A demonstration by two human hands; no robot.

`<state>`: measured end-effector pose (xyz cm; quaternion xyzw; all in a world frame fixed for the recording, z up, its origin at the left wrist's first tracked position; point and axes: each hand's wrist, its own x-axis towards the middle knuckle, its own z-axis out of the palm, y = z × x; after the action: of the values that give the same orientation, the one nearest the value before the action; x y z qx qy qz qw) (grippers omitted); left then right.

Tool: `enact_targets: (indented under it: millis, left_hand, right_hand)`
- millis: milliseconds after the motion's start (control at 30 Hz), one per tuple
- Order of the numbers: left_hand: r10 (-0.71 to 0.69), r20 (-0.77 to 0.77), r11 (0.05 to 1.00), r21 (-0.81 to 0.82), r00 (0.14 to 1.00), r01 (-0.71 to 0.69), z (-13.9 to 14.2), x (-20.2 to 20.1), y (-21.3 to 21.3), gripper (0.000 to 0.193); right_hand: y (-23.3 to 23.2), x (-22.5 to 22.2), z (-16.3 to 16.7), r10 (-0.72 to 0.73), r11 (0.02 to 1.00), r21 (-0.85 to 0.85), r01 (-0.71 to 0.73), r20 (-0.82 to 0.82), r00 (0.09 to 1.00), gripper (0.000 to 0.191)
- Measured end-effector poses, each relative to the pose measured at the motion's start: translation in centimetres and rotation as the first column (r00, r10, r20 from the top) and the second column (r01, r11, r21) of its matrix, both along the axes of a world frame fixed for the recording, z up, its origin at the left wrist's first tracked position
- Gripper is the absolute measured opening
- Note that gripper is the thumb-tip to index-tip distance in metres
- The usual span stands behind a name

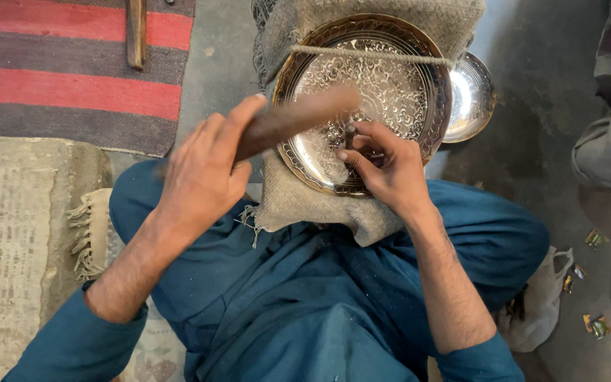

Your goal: The person sits cross-legged on the floor with an ornate brass plate resting on a cloth cushion, and engraves decorative patterns into it. They hold a chisel against the plate surface with one hand and strike it with a wooden mallet held in the other hand, repositioning the chisel across the plate as they work.

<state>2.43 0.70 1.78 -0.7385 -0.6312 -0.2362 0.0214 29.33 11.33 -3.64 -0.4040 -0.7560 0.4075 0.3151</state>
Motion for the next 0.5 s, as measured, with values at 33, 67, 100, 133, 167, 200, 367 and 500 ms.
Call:
enact_targets:
  millis: [33, 67, 100, 133, 167, 200, 367, 500]
  left_hand:
    - [-0.009, 0.001, 1.000, 0.010, 1.000, 0.009, -0.02, 0.03, 0.00, 0.076]
    - [-0.018, -0.001, 1.000, 0.025, 1.000, 0.018, -0.02, 0.03, 0.04, 0.075]
    - [-0.012, -0.004, 1.000, 0.015, 1.000, 0.012, -0.01, -0.04, 0.12, 0.074]
    - [-0.003, -0.004, 1.000, 0.004, 1.000, 0.003, -0.01, -0.06, 0.18, 0.074]
    - [0.003, -0.007, 1.000, -0.004, 1.000, -0.003, -0.02, -0.08, 0.29, 0.073]
    - [-0.013, 0.029, 1.000, -0.007, 0.999, 0.013, -0.03, -0.08, 0.39, 0.073]
    - [0.001, 0.010, 0.999, 0.033, 1.000, -0.002, -0.14, 0.09, 0.47, 0.072]
    - [-0.008, 0.008, 0.999, 0.032, 1.000, 0.008, -0.19, 0.19, 0.39, 0.073]
  right_hand:
    - [-0.03, 0.04, 0.00, -0.002, 1.000, 0.006, 0.002, 0.005, 1.000, 0.037]
    - [0.02, 0.02, 0.01, -0.003, 1.000, 0.016, 0.003, 0.007, 1.000, 0.037]
    - [-0.01, 0.00, -0.01, -0.008, 1.000, 0.021, 0.008, 0.013, 1.000, 0.037]
    - [-0.03, 0.00, -0.01, -0.010, 1.000, 0.025, 0.009, 0.022, 1.000, 0.037]
    - [0.00, -0.01, 0.00, -0.016, 0.999, 0.031, 0.015, 0.030, 0.999, 0.037]
    - [0.03, 0.00, 0.01, -0.017, 0.999, 0.037, 0.016, 0.021, 1.000, 0.037]
    - [0.07, -0.02, 0.05, -0.015, 0.999, 0.046, 0.014, 0.030, 0.999, 0.037]
    - [0.00, -0.05, 0.14, -0.009, 1.000, 0.023, 0.008, 0.008, 1.000, 0.037]
